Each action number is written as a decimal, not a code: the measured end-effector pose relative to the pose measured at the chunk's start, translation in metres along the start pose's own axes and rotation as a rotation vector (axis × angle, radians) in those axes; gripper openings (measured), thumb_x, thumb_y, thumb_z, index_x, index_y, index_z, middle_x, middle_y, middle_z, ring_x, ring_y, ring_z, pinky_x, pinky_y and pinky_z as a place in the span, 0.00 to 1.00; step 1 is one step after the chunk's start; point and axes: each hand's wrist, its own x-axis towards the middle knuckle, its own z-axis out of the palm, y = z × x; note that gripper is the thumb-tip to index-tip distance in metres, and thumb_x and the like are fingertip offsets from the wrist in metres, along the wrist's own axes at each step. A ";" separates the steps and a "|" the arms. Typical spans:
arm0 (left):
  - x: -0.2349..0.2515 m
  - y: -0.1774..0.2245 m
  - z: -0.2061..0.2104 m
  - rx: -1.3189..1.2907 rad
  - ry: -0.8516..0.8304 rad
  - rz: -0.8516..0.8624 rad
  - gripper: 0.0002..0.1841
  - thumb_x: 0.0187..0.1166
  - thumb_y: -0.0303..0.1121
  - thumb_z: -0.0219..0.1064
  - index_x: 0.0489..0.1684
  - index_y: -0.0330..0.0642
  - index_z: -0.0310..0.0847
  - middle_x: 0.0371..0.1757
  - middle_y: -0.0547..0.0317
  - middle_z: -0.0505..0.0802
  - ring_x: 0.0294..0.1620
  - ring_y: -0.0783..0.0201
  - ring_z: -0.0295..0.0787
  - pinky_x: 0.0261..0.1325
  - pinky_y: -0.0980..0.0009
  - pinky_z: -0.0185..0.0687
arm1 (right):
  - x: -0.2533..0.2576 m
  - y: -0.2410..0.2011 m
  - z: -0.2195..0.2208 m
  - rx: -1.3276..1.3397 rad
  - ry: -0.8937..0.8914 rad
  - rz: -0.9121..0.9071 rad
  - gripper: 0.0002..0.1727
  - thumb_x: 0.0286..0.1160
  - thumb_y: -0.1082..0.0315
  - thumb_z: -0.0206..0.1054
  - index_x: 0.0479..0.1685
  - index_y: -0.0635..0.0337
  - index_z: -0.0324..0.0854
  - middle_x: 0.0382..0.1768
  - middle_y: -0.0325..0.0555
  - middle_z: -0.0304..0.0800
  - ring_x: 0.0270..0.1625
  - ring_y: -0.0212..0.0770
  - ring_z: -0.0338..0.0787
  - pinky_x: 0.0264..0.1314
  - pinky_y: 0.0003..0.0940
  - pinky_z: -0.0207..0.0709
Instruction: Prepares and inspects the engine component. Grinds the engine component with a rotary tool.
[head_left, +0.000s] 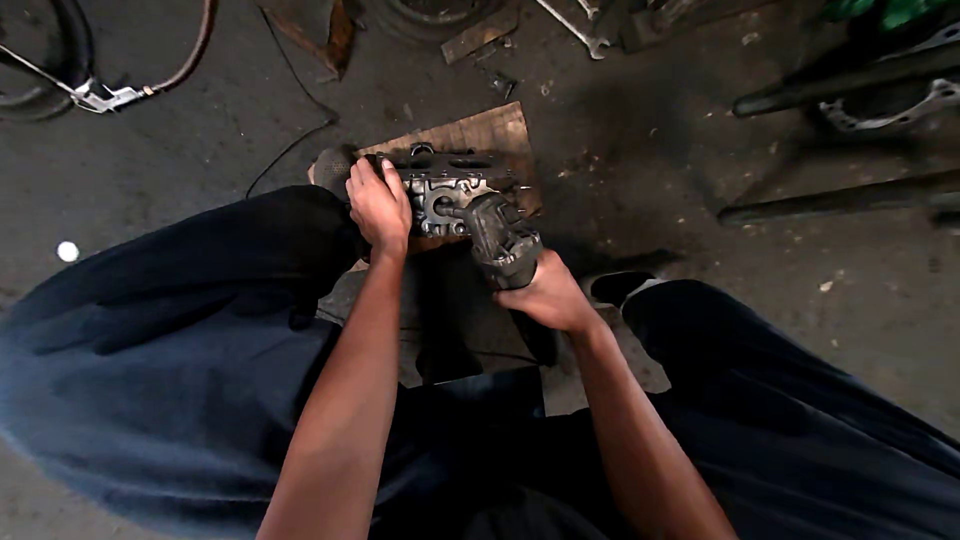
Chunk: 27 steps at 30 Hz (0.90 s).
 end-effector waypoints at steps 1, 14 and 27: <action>0.000 0.000 0.000 0.003 -0.006 -0.001 0.28 0.93 0.49 0.45 0.73 0.36 0.77 0.68 0.39 0.87 0.71 0.43 0.84 0.67 0.43 0.80 | 0.004 0.002 0.002 0.012 -0.005 -0.003 0.30 0.41 0.57 0.85 0.52 0.52 0.85 0.40 0.37 0.93 0.46 0.31 0.92 0.51 0.40 0.89; 0.004 -0.001 -0.004 -0.042 -0.037 0.027 0.31 0.92 0.53 0.49 0.81 0.36 0.71 0.76 0.35 0.80 0.72 0.40 0.83 0.70 0.41 0.79 | -0.053 -0.022 -0.082 -0.030 0.267 -0.101 0.36 0.38 0.58 0.85 0.57 0.52 0.81 0.43 0.30 0.92 0.46 0.21 0.92 0.49 0.25 0.90; 0.003 -0.009 -0.002 -0.136 0.029 -0.055 0.27 0.94 0.49 0.48 0.63 0.34 0.85 0.50 0.42 0.94 0.54 0.54 0.93 0.65 0.50 0.81 | -0.044 -0.011 -0.101 0.231 0.639 -0.032 0.36 0.34 0.62 0.85 0.56 0.49 0.80 0.40 0.26 0.92 0.43 0.20 0.92 0.41 0.23 0.91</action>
